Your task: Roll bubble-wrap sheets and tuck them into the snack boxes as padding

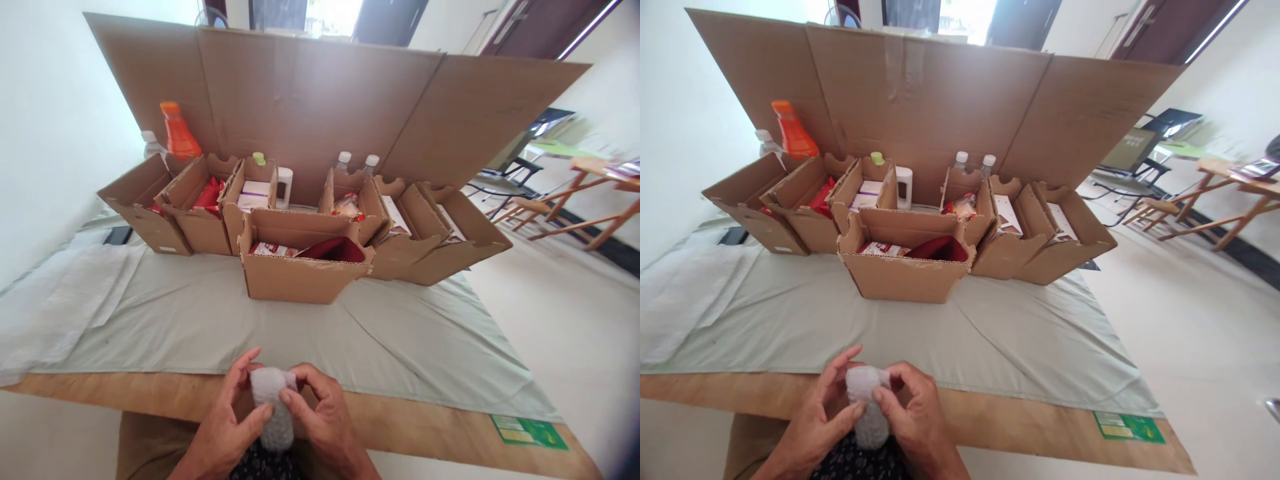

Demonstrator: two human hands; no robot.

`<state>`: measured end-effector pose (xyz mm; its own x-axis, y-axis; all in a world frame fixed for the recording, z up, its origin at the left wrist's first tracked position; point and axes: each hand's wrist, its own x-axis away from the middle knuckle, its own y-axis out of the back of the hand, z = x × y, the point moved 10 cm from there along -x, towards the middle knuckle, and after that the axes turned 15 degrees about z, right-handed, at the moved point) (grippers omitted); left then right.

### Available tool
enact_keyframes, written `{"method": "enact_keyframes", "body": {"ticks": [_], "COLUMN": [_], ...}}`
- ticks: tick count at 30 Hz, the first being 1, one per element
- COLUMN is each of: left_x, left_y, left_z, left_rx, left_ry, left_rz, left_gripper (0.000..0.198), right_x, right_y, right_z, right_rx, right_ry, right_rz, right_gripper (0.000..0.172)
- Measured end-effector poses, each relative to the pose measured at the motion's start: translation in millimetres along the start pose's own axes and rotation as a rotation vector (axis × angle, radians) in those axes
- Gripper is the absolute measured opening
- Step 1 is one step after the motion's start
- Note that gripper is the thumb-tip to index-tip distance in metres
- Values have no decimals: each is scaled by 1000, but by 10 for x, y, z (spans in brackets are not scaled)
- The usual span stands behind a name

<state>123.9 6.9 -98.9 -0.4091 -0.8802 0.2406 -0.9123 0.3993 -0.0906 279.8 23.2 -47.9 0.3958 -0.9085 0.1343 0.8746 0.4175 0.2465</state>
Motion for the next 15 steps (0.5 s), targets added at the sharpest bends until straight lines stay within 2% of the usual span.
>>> {"method": "enact_keyframes", "body": {"ticks": [2,4,6,9,10,13,15], "left_x": [-37,-68,-115,-217,-248,-314,-324], "left_y": [-136,-234,-225,-253,-293,-356,-250], "left_z": [57,85,34,-165,-218,-332,-479], "left_rx": [114,72,-116,-411,-478,-579,-619], "left_ry": [13,64,65,-67,-119,-239,-321], "left_rz": [130,242,257,260,281,341,294], "left_gripper": [64,49,36,28,29,30,36], "right_x": [25,49,73,88,78,37,55], "right_y": [90,170,245,342,354,409,646], "right_z": [9,6,16,48,66,247,500], "right_rx": [-58,-54,-3,123,185,409,509], "right_ry": [43,66,78,47,21,15,99], "right_rz": [-65,-54,3,89,128,241,187], "right_gripper": [20,21,23,48,44,13,12]}}
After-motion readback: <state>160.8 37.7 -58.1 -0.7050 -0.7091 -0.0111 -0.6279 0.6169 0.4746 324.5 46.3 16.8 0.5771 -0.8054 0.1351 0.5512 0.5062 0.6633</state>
